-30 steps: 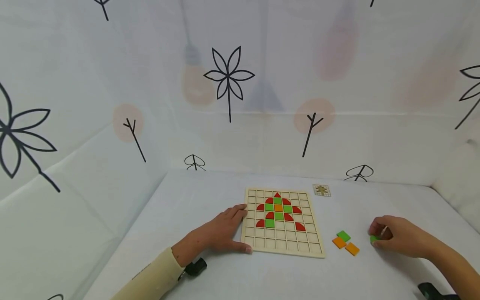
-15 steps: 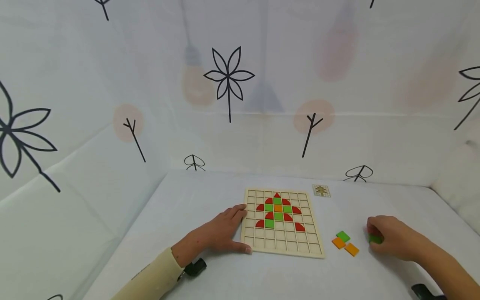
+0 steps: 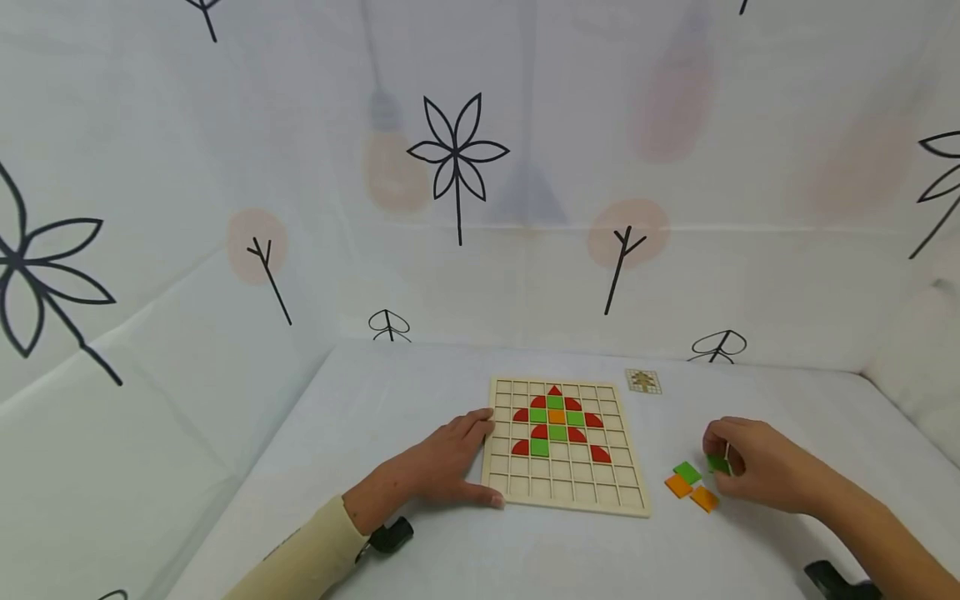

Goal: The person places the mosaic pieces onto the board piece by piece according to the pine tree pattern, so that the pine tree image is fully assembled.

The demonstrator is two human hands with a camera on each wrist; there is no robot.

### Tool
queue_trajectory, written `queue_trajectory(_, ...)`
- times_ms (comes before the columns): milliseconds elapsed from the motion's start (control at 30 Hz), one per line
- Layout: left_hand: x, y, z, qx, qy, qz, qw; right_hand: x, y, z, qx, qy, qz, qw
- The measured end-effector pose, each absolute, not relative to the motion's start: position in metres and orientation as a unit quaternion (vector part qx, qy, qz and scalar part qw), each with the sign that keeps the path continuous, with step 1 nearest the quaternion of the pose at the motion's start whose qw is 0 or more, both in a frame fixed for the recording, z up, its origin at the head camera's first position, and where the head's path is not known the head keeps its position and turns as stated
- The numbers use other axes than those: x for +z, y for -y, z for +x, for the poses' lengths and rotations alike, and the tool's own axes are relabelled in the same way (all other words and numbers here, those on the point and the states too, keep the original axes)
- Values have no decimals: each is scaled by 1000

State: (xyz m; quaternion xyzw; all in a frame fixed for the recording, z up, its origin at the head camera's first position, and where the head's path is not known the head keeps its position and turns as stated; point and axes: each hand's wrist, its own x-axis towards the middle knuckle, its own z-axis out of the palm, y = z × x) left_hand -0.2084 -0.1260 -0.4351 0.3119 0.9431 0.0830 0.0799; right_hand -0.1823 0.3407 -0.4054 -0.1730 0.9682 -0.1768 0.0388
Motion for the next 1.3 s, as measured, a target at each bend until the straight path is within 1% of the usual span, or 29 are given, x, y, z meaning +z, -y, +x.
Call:
queue_trajectory(333,-432,126,-208,85,-944,308,81,-401,-306,-184,-198,-955,-219,9)
queue_trajectory(633,-434,126,-209,82,-944,307,86,-398,-271,-191,-206,-953,-223,20)
queue_trajectory(1300,-431,126,-207,85,-943,310,87,-406,-217,-212,-208,-929,-305,-10)
